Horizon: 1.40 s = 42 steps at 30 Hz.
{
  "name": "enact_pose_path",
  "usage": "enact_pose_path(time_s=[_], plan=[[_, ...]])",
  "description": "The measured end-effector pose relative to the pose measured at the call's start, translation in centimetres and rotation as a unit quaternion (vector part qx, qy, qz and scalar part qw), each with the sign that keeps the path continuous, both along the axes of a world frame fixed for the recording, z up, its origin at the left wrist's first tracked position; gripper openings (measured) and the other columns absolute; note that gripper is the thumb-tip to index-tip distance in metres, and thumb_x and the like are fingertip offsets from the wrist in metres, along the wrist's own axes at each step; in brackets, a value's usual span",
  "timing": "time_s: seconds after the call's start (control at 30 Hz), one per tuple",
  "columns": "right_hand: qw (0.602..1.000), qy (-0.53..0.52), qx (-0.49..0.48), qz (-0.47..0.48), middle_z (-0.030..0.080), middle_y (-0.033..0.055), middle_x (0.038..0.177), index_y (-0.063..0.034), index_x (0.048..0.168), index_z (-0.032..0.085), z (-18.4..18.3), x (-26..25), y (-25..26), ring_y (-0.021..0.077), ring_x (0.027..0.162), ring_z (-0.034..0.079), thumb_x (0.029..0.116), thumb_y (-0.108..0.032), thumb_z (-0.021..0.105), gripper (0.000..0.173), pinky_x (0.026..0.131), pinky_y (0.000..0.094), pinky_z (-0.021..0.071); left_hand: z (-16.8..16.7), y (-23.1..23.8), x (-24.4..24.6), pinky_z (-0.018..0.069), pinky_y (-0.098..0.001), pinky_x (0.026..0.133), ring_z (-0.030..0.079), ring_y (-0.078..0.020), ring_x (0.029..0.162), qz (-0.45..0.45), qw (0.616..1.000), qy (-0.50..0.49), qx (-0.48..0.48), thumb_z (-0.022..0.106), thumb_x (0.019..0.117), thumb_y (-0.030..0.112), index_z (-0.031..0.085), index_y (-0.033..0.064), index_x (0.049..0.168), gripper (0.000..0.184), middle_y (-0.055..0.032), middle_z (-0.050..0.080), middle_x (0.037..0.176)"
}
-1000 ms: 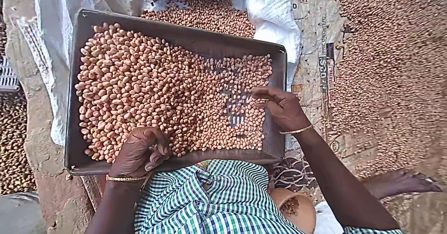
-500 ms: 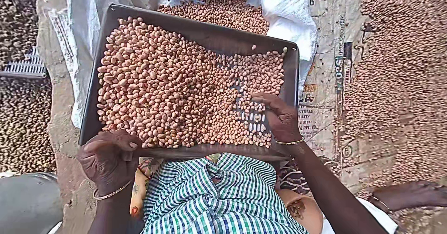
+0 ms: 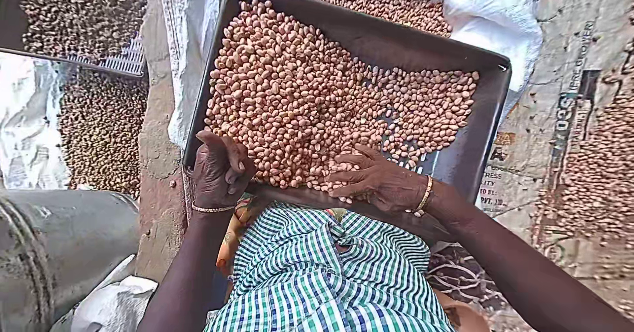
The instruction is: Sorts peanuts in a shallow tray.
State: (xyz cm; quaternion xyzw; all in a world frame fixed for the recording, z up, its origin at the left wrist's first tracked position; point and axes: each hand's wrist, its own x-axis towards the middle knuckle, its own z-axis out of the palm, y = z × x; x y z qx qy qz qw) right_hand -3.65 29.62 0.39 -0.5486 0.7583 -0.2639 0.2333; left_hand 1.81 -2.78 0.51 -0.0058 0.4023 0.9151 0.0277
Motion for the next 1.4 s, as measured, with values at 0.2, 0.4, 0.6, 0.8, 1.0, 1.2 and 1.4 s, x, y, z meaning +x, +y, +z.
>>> enact_pose_path(time_s=[0.2, 0.4, 0.6, 0.8, 1.0, 1.2, 1.4], plan=[[0.91, -0.081, -0.098, -0.395, 0.075, 0.0123, 0.113, 0.0049, 0.085, 0.074, 2.9, 1.9, 5.4, 0.0206, 0.124, 0.064, 0.0879, 0.007, 0.047, 0.028, 0.113, 0.0339, 0.0433, 0.2, -0.8, -1.2, 0.0426, -0.0107, 0.045, 0.051, 0.0034, 0.047, -0.151, 0.983, -0.073, 0.067, 0.05, 0.1028, 0.049, 0.07, 0.0168, 0.079, 0.045, 0.0107, 0.058, 0.061], [0.743, -0.162, -0.162, -0.629, 0.065, 0.0062, 0.12, 0.0051, 0.11, 0.062, 0.4, -1.1, 4.7, 0.0014, 0.105, 0.065, 0.0927, 0.009, 0.053, 0.02, 0.091, 0.0195, 0.0545, 0.7, -1.0, -1.3, 0.0419, -0.0119, 0.039, 0.048, 0.0018, 0.04, -0.146, 0.973, -0.154, 0.086, 0.043, 0.1081, 0.041, 0.065, 0.0141, 0.074, 0.049, 0.0087, 0.051, 0.052], [0.942, -0.011, -0.058, -0.331, 0.067, 0.0133, 0.089, -0.0034, 0.092, 0.079, 0.6, 4.0, -1.3, 0.0231, 0.084, 0.063, 0.0855, -0.008, 0.073, 0.01, 0.077, 0.0325, 0.0518, 0.4, -1.0, -1.4, 0.0419, -0.0111, 0.041, 0.05, 0.0031, 0.043, -0.189, 0.976, -0.083, 0.076, 0.047, 0.1065, 0.041, 0.068, 0.0163, 0.077, 0.044, 0.011, 0.054, 0.055], [0.966, -0.003, -0.035, -0.258, 0.063, 0.0128, 0.078, -0.0006, 0.084, 0.075, -0.8, 3.9, -2.2, 0.0228, 0.069, 0.062, 0.0838, -0.008, 0.073, 0.008, 0.06, 0.0336, 0.0517, 0.3, -1.0, -1.4, 0.041, -0.0098, 0.041, 0.05, 0.0042, 0.043, -0.186, 0.979, -0.048, 0.073, 0.05, 0.1055, 0.041, 0.068, 0.0149, 0.075, 0.044, 0.0108, 0.055, 0.055], [0.831, -0.369, -0.21, -0.359, 0.065, -0.0114, 0.1, -0.0157, 0.098, 0.065, -0.9, 2.3, 0.0, -0.0033, 0.09, 0.062, 0.0922, -0.009, 0.057, 0.013, 0.079, 0.0155, 0.0536, 0.3, -0.9, -1.5, 0.0421, -0.0098, 0.044, 0.052, 0.0046, 0.047, -0.19, 0.978, -0.025, 0.082, 0.053, 0.1038, 0.041, 0.07, 0.0163, 0.078, 0.04, 0.0116, 0.058, 0.059], [0.855, -0.053, -0.112, -0.504, 0.068, 0.0096, 0.104, 0.0054, 0.11, 0.067, 0.3, 1.2, -0.4, -0.0013, 0.088, 0.064, 0.0976, -0.005, 0.063, 0.017, 0.083, 0.0134, 0.052, 0.3, -1.0, -1.6, 0.0413, -0.0096, 0.043, 0.052, 0.0043, 0.046, -0.191, 0.977, -0.022, 0.093, 0.052, 0.1045, 0.04, 0.071, 0.0141, 0.078, 0.042, 0.0105, 0.058, 0.058], [0.888, 0.124, -0.086, -0.434, 0.071, 0.0237, 0.121, 0.0081, 0.11, 0.072, 0.4, 0.3, -0.4, 0.0314, 0.116, 0.069, 0.0977, 0.001, 0.059, 0.019, 0.104, 0.0344, 0.0505, 0.3, -0.9, -1.7, 0.0421, -0.0097, 0.044, 0.052, 0.0042, 0.047, -0.195, 0.977, -0.02, 0.085, 0.053, 0.104, 0.041, 0.071, 0.0151, 0.077, 0.041, 0.0108, 0.058, 0.059]])
